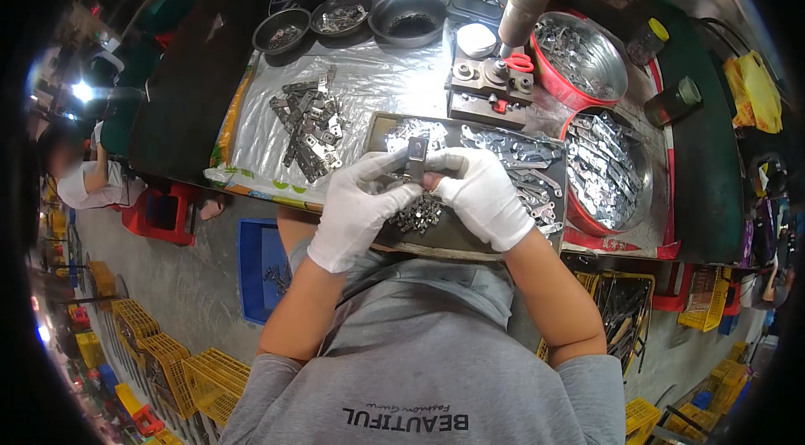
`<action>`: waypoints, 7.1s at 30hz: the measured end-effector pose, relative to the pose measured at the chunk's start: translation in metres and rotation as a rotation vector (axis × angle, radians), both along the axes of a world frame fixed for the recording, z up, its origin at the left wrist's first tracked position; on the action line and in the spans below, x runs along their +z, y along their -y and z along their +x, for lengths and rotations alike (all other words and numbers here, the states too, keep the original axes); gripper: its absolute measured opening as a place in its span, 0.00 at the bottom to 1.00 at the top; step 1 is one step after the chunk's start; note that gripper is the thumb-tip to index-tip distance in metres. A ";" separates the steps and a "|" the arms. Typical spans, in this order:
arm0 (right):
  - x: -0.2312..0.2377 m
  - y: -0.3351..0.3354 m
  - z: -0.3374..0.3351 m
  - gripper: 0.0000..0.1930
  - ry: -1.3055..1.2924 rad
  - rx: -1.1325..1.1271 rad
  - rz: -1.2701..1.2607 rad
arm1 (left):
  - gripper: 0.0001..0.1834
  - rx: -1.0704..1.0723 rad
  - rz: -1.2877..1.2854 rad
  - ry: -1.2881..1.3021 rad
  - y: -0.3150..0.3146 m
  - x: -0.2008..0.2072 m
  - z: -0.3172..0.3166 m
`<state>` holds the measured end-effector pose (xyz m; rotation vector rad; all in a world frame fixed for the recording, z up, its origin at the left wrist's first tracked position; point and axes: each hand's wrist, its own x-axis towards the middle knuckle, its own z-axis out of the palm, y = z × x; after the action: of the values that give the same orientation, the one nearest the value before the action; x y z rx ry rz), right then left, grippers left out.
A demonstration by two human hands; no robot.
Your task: The person is assembling small metal components, possibly hinges or brackets, at a workbench in a metal fabrication facility.
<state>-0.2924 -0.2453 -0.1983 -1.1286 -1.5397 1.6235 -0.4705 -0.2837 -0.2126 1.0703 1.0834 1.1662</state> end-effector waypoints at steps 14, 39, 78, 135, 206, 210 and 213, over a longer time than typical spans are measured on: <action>-0.012 -0.001 0.001 0.21 -0.096 -0.030 0.049 | 0.28 -0.101 -0.229 0.212 0.002 0.011 -0.001; 0.004 0.004 0.012 0.34 -0.208 0.095 -0.001 | 0.24 -0.125 -0.264 0.213 0.010 0.016 0.002; 0.009 0.024 0.007 0.08 0.263 -0.188 0.258 | 0.25 0.116 -0.098 0.519 -0.002 0.005 0.010; -0.016 0.040 0.018 0.02 1.002 0.035 0.762 | 0.27 0.186 -0.142 0.169 0.008 0.005 0.011; -0.001 0.052 0.024 0.08 0.383 -0.135 0.724 | 0.26 0.055 -0.198 0.026 0.010 0.015 0.024; 0.005 0.043 0.075 0.07 0.583 -0.280 0.679 | 0.26 0.052 -0.218 -0.030 0.010 0.011 0.021; 0.004 0.045 0.096 0.06 0.781 -0.317 0.733 | 0.27 0.045 -0.221 -0.024 0.009 0.008 0.023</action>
<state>-0.1964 -0.2903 -0.1943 -1.5208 -2.0284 0.3024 -0.4475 -0.2923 -0.2045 0.8939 1.2302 1.0434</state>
